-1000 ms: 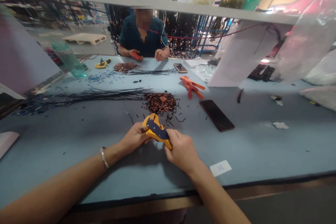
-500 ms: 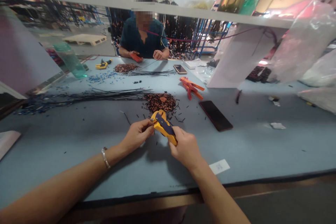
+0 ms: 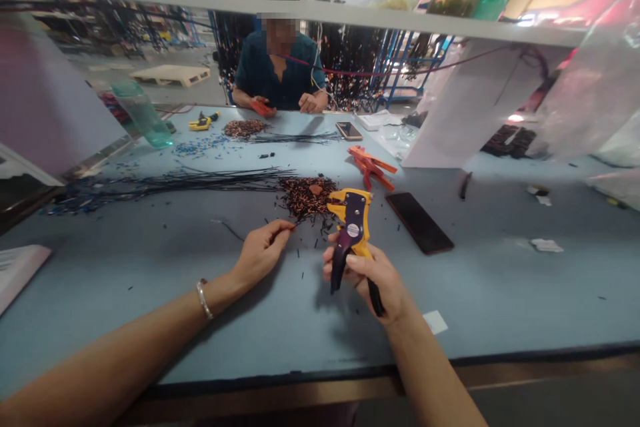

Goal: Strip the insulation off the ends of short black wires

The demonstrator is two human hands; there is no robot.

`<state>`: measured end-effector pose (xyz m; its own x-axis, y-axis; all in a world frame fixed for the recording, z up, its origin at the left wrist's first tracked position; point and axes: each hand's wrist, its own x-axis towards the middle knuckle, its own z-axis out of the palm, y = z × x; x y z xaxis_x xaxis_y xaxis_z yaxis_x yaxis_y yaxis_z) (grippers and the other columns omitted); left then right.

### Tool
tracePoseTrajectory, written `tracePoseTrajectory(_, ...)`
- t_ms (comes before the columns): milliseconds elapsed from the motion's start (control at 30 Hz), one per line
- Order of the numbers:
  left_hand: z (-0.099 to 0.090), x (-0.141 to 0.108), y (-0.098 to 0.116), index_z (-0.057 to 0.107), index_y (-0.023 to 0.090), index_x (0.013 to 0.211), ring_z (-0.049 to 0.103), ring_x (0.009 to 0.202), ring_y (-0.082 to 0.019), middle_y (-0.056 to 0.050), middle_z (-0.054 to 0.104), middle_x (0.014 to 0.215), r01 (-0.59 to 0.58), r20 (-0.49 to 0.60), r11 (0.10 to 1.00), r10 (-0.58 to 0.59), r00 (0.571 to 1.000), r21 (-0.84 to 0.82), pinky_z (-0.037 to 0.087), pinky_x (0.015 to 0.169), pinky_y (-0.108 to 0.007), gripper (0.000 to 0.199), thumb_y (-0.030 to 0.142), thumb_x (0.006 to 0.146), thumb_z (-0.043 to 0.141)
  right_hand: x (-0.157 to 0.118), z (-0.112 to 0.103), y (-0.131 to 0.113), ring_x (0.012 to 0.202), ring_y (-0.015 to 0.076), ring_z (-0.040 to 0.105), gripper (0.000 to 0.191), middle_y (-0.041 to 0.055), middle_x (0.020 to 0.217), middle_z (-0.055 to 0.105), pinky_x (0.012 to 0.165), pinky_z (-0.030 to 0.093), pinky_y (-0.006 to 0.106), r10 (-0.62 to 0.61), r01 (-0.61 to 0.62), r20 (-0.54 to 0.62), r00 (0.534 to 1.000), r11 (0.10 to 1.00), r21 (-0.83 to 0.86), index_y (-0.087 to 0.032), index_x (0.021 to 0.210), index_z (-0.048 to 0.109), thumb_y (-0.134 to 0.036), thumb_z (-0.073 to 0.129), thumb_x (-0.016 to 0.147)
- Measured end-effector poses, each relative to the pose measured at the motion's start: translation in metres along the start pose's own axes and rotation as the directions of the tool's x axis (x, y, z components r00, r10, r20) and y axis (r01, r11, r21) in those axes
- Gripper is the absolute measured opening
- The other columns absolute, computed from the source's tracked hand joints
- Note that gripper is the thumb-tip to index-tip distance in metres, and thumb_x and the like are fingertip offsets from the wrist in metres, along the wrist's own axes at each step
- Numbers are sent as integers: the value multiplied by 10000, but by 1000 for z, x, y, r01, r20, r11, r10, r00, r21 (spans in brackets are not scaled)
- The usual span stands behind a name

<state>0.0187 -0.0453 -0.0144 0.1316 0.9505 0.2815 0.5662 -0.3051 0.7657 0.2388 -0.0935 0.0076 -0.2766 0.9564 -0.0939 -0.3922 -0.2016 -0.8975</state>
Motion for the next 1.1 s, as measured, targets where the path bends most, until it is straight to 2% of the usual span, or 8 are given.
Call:
tracePoseTrajectory(67, -1, 2, -1, 662, 181, 898, 569, 608, -131, 15, 645, 668, -5, 9, 999, 5, 1000, -41, 441, 606, -219, 206, 171, 842, 464, 1, 0, -1, 785, 219, 676, 398, 88, 946, 704, 736, 565, 364, 62, -63, 8, 998, 997, 51, -154, 1047, 666, -299, 746, 684)
tracePoseTrajectory(200, 0, 4, -2, 647, 172, 902, 596, 660, -134, -3, 654, 724, -50, -7, 992, 49, 999, -119, 466, 639, -223, 189, 183, 870, 461, 2, 0, 0, 748, 205, 681, 376, 74, 883, 707, 690, 580, 334, 172, -173, 43, 984, 984, 31, -141, 1000, 687, -260, 787, 658)
tracePoseTrajectory(300, 1, 1, -1, 661, 185, 926, 625, 764, -152, -26, 696, 831, -106, -43, 993, 104, 994, -53, 468, 726, -253, 180, 192, 891, 484, 1, 1, 1, 729, 197, 693, 397, 69, 877, 699, 673, 579, 307, 227, -230, 105, 968, 973, 15, -127, 1009, 693, -287, 797, 661)
tracePoseTrajectory(400, 1, -1, 2, 675, 208, 938, 632, 789, -158, -20, 714, 864, -158, -54, 986, 161, 986, 49, 442, 778, -283, 181, 195, 909, 497, 0, 1, 0, 738, 191, 696, 404, 73, 897, 699, 667, 574, 283, 227, -229, 123, 966, 973, 4, -122, 1022, 695, -294, 795, 670)
tracePoseTrajectory(533, 0, -2, 4, 681, 205, 934, 597, 707, -144, -13, 680, 778, -214, -66, 973, 220, 973, 91, 422, 742, -281, 198, 204, 930, 484, 0, 0, -1, 726, 194, 692, 411, 79, 884, 703, 666, 573, 291, 224, -224, 114, 968, 975, -12, -115, 1013, 693, -289, 800, 656)
tracePoseTrajectory(800, 0, -3, 4, 675, 179, 959, 532, 660, -113, -6, 547, 747, -304, -112, 952, 298, 948, -42, 432, 617, -207, 194, 179, 923, 485, -2, 2, -4, 739, 201, 685, 380, 92, 892, 704, 679, 559, 308, 220, -210, 155, 963, 975, -80, -117, 991, 681, -305, 779, 676)
tracePoseTrajectory(967, -2, -3, 8, 666, 172, 937, 524, 646, -113, 3, 546, 701, -351, -148, 935, 340, 929, -58, 426, 611, -205, 177, 163, 915, 491, -1, 1, -3, 748, 206, 682, 388, 89, 887, 700, 673, 550, 306, 208, -196, 165, 964, 977, -86, -118, 1000, 683, -306, 779, 674)
tracePoseTrajectory(1100, -2, -4, 9, 649, 154, 901, 525, 638, -113, -10, 596, 733, -313, -154, 948, 301, 941, -62, 417, 613, -212, 142, 164, 895, 507, -1, 1, -3, 757, 201, 682, 389, 85, 889, 700, 688, 542, 301, 203, -190, 183, 962, 978, -88, -121, 1015, 681, -307, 772, 686)
